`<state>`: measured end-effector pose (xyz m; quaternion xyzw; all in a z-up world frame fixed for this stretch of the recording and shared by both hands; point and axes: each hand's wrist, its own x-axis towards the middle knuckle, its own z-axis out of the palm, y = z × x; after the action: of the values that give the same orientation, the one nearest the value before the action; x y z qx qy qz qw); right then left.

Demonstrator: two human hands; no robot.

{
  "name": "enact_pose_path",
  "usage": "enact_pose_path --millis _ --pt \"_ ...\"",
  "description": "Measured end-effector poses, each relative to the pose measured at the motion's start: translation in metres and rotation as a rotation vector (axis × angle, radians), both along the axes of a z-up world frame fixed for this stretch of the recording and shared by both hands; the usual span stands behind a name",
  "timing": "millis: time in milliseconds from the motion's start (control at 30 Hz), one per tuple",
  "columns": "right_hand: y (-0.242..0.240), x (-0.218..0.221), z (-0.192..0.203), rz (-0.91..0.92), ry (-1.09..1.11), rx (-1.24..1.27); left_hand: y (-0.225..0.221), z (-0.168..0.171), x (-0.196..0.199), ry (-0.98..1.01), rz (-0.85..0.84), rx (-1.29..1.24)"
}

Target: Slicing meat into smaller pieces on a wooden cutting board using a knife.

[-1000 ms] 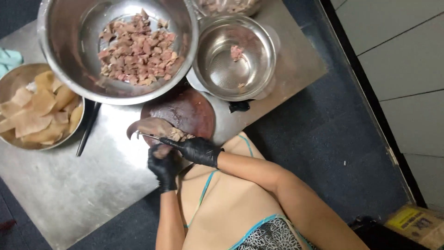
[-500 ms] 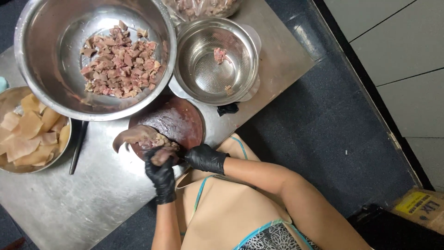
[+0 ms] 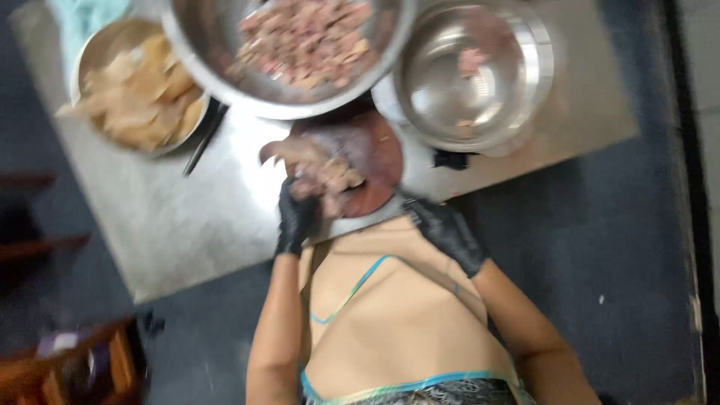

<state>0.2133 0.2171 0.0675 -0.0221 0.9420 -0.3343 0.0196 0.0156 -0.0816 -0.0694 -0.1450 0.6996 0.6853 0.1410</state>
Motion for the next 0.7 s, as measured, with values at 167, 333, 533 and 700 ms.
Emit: enact_pose_path --millis 167,333,533,700 --pt "0.000 -0.003 0.005 -0.226 0.315 0.464 0.025 0.126 -0.034 0.163 -0.559 -0.846" --pt "0.003 0.005 -0.009 -0.283 0.374 0.419 0.084 0.125 -0.045 0.168 -0.542 -1.095" --pt "0.005 0.009 0.021 -0.330 0.375 0.377 0.125 0.162 -0.027 0.017 -0.672 -1.059" --pt "0.006 0.015 0.031 -0.340 0.302 0.314 0.129 0.187 0.001 -0.134 -0.766 -0.751"
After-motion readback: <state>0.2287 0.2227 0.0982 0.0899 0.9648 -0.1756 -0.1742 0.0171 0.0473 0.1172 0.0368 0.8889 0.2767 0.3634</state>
